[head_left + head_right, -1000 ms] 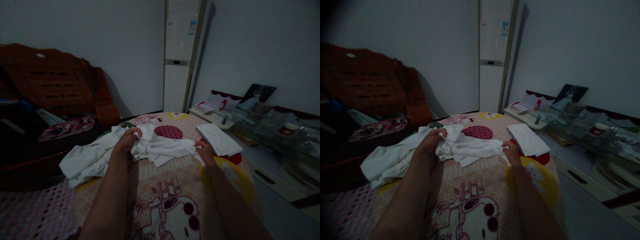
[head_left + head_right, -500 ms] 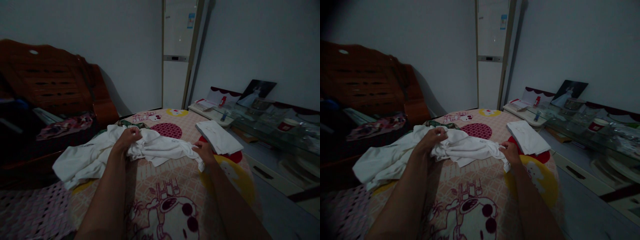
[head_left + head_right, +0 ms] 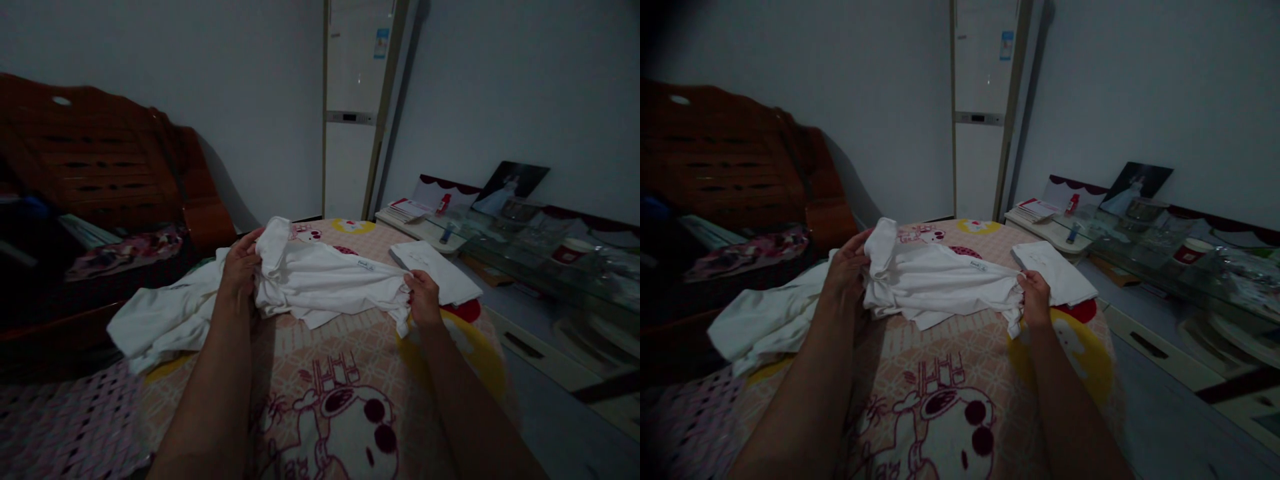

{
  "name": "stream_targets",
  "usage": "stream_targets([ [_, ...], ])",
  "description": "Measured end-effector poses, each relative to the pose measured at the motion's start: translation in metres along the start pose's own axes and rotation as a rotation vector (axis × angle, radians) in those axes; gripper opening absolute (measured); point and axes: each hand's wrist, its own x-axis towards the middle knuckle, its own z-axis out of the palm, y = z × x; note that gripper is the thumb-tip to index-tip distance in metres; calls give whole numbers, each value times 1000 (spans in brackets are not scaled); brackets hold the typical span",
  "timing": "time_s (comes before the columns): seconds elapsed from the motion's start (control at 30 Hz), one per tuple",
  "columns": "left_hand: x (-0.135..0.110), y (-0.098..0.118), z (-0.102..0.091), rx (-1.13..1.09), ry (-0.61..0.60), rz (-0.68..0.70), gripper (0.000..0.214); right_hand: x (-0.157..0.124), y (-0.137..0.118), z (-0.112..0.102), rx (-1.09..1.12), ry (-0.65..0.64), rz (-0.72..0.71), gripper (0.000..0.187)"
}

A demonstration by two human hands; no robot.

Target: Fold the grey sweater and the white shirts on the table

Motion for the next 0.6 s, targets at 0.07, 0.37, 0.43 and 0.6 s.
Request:
stream_targets([
  [0.07,1,1,-2,-20,24,3,59,-1,0,0,34,-6,18,36],
  [0.37,-1,-8,-1,174,35,-91,70,3,17,-10,-213,-2,39,43],
  [0.43,-2,-9,0,247,-23,-84,77,2,15,-13,-312,-75,42,51],
  [0.6,-3,-4,-2,749,-399,-72,85,-7,-6,-13,-660,-492,-83,85],
])
